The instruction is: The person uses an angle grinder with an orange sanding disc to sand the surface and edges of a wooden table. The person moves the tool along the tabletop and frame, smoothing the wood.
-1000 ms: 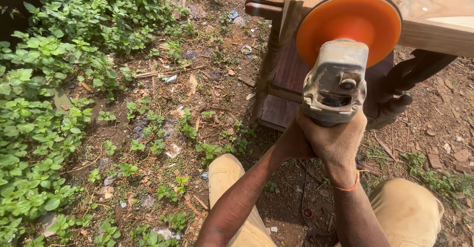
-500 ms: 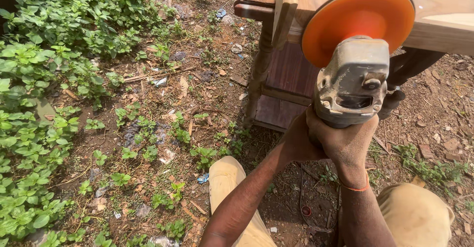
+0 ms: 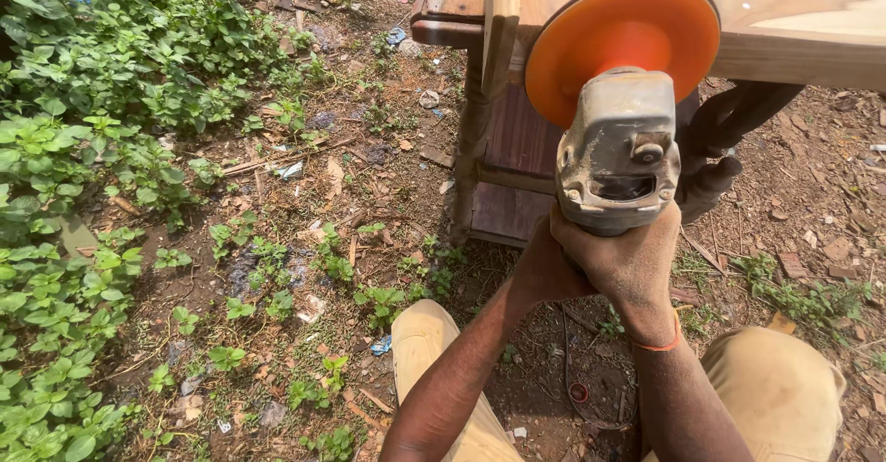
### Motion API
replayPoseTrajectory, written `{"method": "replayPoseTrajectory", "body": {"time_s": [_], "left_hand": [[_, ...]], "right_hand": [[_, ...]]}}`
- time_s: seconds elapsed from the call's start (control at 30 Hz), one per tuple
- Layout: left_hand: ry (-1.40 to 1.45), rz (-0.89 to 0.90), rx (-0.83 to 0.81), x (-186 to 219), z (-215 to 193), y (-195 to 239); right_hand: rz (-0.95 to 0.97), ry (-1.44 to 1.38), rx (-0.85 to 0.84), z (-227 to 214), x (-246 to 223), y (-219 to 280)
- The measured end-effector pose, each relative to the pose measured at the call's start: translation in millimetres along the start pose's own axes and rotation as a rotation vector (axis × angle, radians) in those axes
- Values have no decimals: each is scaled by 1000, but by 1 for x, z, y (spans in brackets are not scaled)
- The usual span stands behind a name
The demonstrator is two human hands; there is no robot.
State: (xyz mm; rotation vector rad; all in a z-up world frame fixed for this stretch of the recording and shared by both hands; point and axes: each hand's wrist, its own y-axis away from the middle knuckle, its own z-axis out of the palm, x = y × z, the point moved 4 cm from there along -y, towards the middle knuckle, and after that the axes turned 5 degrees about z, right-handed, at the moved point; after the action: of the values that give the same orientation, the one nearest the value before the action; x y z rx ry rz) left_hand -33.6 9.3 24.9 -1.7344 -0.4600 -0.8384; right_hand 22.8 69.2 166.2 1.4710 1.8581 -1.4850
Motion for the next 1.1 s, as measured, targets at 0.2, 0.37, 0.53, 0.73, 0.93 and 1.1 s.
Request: {"method": "replayPoseTrajectory", "body": {"time_s": [0.2,0.37,0.53,0.73,0.93,1.1], "left_hand": [[-7,1,9,-2,-2,7],[-38,3,0,-11,-2,13],[-88,0,-28,-15,8,35],[-142,-147,-133,-13,12,49],[-98,-33,-94,-1,1,32],[-61,-3,-33,-1,-5,16]], "right_hand": [[-24,29,-8,6,-9,1],[7,17,-22,8,3,3],[68,31,-29,15,33,23],[141,-82,89,4,50,46],[105,-47,66,5,41,33],[64,-16,24,10,24,15]]}}
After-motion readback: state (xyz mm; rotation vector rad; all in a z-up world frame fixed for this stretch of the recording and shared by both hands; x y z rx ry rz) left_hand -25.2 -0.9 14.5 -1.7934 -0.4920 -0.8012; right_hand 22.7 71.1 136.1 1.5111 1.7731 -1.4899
